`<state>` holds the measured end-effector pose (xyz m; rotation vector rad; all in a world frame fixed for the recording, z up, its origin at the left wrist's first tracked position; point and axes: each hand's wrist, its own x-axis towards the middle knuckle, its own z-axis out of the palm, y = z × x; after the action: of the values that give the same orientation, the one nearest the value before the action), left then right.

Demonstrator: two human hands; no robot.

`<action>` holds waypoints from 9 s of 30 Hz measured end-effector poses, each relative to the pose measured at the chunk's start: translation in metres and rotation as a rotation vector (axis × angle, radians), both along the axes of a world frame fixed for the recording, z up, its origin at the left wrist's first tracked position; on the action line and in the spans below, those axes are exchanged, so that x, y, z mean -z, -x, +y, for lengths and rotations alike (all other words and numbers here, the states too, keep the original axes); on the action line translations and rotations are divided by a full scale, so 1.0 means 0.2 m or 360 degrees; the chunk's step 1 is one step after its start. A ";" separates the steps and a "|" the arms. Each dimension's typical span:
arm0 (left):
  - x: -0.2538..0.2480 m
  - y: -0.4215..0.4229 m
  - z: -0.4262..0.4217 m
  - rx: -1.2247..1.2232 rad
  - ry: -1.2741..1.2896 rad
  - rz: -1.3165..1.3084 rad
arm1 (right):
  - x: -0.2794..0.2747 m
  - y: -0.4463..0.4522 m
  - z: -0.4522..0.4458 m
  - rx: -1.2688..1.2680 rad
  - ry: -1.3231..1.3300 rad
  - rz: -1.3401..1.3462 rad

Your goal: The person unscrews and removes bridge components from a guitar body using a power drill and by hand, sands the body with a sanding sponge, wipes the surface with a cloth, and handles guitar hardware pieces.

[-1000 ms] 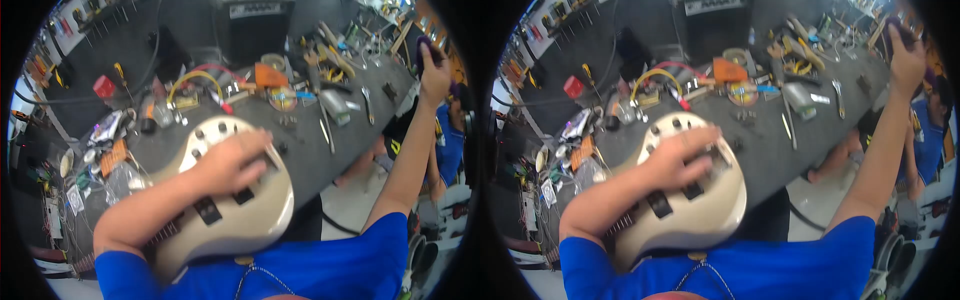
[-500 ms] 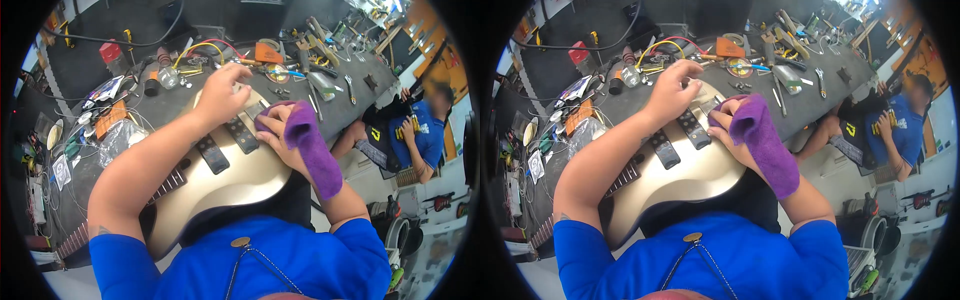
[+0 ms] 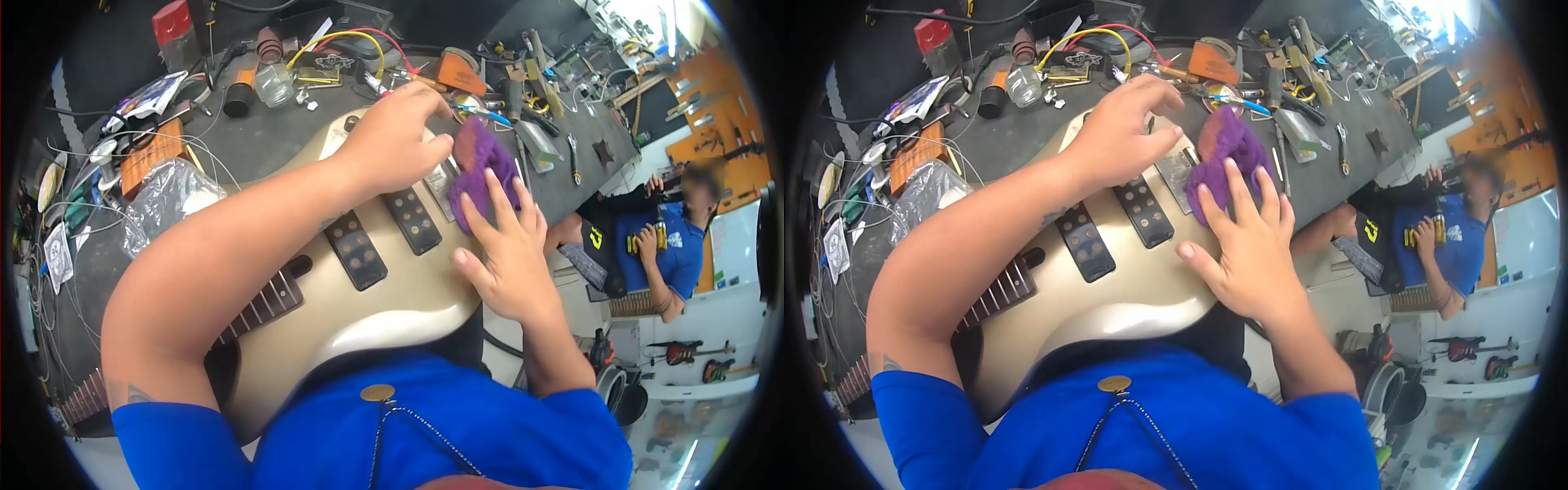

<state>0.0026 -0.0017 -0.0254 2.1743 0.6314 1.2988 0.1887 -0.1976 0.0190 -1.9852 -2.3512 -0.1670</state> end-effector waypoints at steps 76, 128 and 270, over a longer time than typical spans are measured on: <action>-0.07 0.03 0.02 0.0044 0.0457 -0.0034 | 0.06 -0.05 0.00 -0.0176 0.0043 0.0154; -0.01 0.02 0.02 0.0143 0.0264 0.0098 | 0.00 0.07 0.06 -0.0105 0.0117 0.0412; -0.09 0.02 -0.04 0.0138 0.0684 0.0085 | 0.12 -0.30 0.82 -0.0782 0.0118 0.2024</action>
<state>-0.0018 -0.0103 -0.0073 1.8633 0.7506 0.9582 0.2490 -0.0336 -0.0058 -0.8836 -1.7766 0.9083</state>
